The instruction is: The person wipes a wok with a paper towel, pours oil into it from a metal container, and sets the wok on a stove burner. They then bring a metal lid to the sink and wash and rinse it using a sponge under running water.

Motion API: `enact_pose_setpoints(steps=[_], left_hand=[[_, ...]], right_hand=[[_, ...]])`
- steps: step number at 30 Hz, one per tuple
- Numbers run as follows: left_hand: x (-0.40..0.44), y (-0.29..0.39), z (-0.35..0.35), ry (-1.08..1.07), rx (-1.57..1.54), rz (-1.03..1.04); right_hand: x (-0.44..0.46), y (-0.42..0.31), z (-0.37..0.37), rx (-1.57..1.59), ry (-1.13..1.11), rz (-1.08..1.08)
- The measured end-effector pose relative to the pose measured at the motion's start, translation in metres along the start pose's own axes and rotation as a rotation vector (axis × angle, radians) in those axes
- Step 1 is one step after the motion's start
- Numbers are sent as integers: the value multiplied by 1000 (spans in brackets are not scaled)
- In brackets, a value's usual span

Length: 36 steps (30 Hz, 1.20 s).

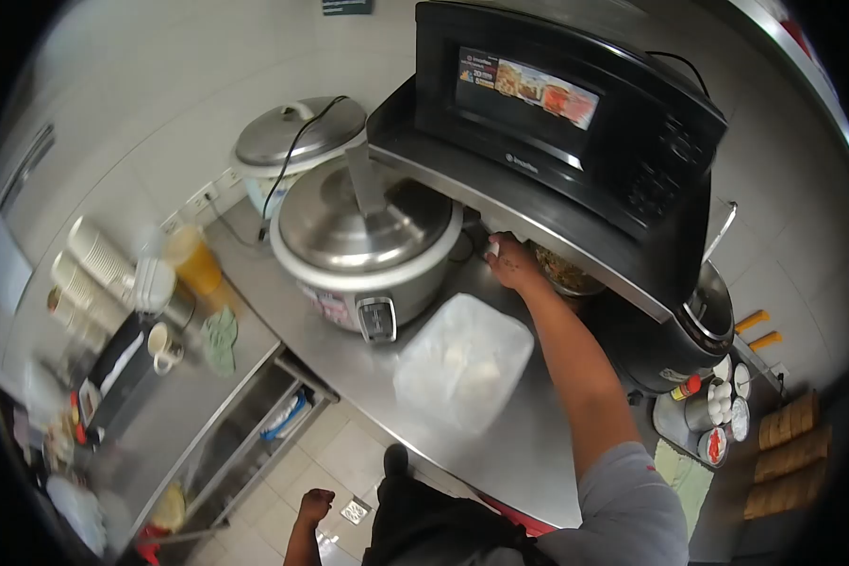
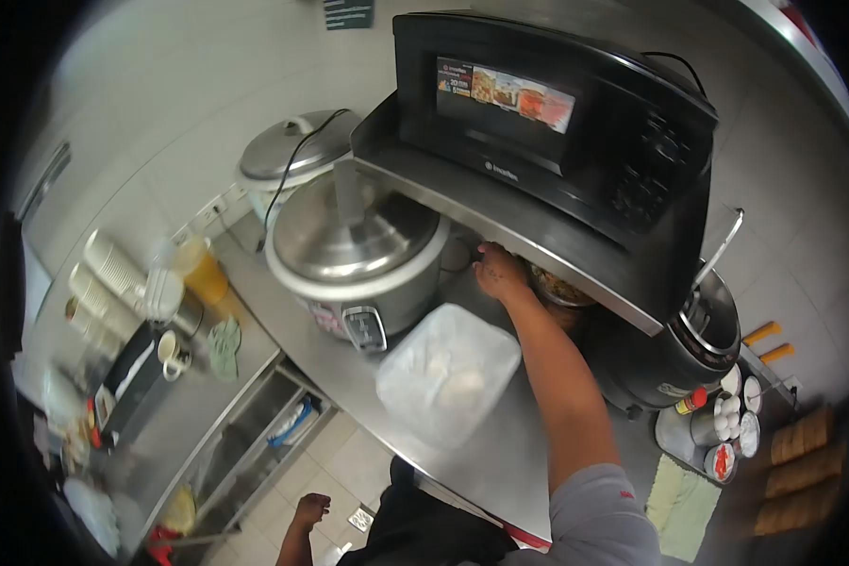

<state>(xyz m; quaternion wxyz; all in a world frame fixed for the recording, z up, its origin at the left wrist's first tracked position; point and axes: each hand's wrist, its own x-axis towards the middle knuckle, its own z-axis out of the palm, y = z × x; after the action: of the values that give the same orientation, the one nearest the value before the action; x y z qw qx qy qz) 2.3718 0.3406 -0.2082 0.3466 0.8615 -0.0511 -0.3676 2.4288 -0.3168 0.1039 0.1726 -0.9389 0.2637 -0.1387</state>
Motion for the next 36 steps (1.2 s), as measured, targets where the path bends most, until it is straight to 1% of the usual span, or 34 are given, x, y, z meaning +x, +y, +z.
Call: enact_pose_setpoints(steps=[1, 2, 3, 5, 6, 7, 8, 11, 12, 13, 15, 16, 17, 18, 19, 22, 25, 26, 29, 32, 34, 36], left_hand=[[20, 14, -17, -38, 95, 133], [31, 21, -26, -17, -221, -144], [46, 24, -41, 4, -245, -170], [69, 21, -62, 45, -296, -232], [77, 18, -77, 32, -291, -233], [81, 19, -91, 32, -276, -277], [82, 21, -103, 32, -260, -322], [103, 13, -128, 3, -216, -436], [110, 17, -132, -3, -205, -457], [114, 19, -136, -10, -192, -480], [130, 15, -134, -25, -204, -449], [136, 22, -132, -39, -221, -420], [138, 26, -129, -52, -237, -393], [135, 52, -130, -69, -205, -386], [141, 57, -129, -98, -184, -370], [155, 63, -122, -160, -162, -341], [160, 61, -123, -161, -174, -335], [162, 58, -122, -169, -165, -350], [162, 46, -122, -188, -131, -399], [168, 36, -120, -168, -119, -463], [169, 35, -118, -186, -141, -479], [169, 32, -116, -189, -161, -478]], right_hand=[[19, 2, 4, -100, 14, -4], [35, 11, 23, -196, 19, -8], [55, 24, 46, -291, 20, -15], [94, 63, 93, -277, 169, -11], [93, 62, 92, -262, 156, 10], [89, 59, 87, -247, 140, 35], [90, 54, 80, -390, 39, 50], [77, 40, 63, -284, -52, 36], [69, 35, 63, -389, 54, -28], [65, 33, 59, -411, 17, 22], [56, 17, 48, -447, -63, 126], [56, 14, 45, -368, -57, 225], [47, 13, 41, -384, -58, 242], [37, 9, 37, -398, -61, 257], [30, 7, 33, -413, -62, 268], [8, 22, 22, -507, -41, 209], [-2, 31, 1, -426, 61, 121], [4, 29, 3, -459, 319, 23], [25, 18, 12, -235, 379, -61], [42, -22, 15, 0, 324, -46], [46, -28, 23, -15, 263, 28], [47, -30, 31, -103, 248, 73]])
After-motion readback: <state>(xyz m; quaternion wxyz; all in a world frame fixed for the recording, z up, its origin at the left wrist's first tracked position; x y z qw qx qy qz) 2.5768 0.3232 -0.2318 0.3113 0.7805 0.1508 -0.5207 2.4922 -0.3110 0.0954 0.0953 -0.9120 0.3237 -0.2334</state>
